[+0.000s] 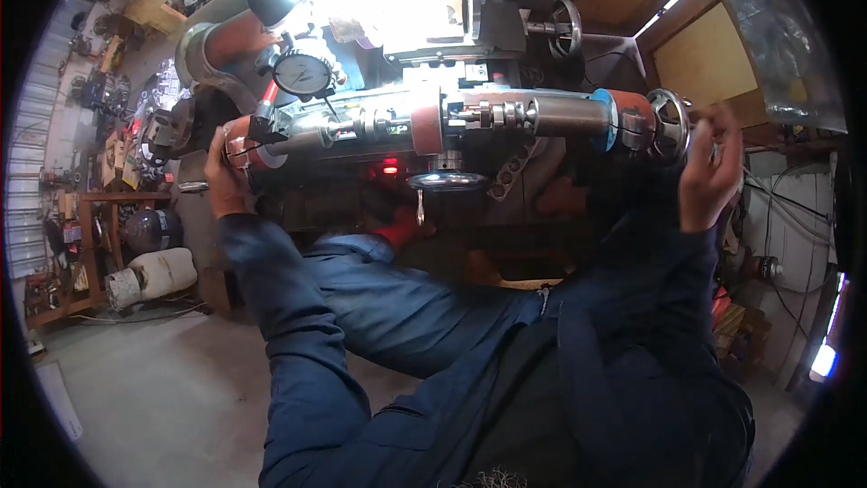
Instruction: The person adjusts components on a lathe, turns handwheels to position the carriage, and uses a dial indicator to measure the alignment of the metal workpiece.
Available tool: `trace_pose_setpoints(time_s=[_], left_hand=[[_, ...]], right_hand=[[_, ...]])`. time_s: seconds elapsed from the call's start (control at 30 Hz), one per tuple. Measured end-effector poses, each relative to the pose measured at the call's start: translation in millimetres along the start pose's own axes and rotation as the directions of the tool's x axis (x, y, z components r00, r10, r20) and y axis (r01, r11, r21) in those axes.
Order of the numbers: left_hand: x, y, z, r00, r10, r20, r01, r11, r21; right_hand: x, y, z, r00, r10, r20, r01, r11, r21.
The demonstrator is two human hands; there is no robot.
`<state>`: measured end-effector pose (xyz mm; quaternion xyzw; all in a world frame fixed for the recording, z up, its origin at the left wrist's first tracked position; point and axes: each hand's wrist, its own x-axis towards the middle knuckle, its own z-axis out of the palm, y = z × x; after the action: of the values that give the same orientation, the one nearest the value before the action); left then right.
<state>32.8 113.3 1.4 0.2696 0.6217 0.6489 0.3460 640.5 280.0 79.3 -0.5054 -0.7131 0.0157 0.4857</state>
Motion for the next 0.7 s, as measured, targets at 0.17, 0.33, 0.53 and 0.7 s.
trace_pose_setpoints(time_s=[0.17,0.33,0.53,0.7], left_hand=[[25,-46,18,0.925,0.378,0.033,-0.236,0.642,-0.729],[20,-37,18,0.968,0.249,0.037,-0.111,0.556,-0.824],[15,-24,7,0.98,0.196,0.017,-0.127,0.696,-0.706],[22,-30,2,0.991,0.115,0.064,-0.041,0.733,-0.679]], right_hand=[[17,58,7,0.95,0.07,0.303,-0.059,0.997,-0.046],[9,44,23,0.953,-0.004,0.303,0.104,0.944,-0.313],[-22,37,36,0.995,-0.061,0.083,0.071,0.989,-0.126],[-61,66,60,0.845,-0.444,-0.298,0.355,0.883,-0.307]])
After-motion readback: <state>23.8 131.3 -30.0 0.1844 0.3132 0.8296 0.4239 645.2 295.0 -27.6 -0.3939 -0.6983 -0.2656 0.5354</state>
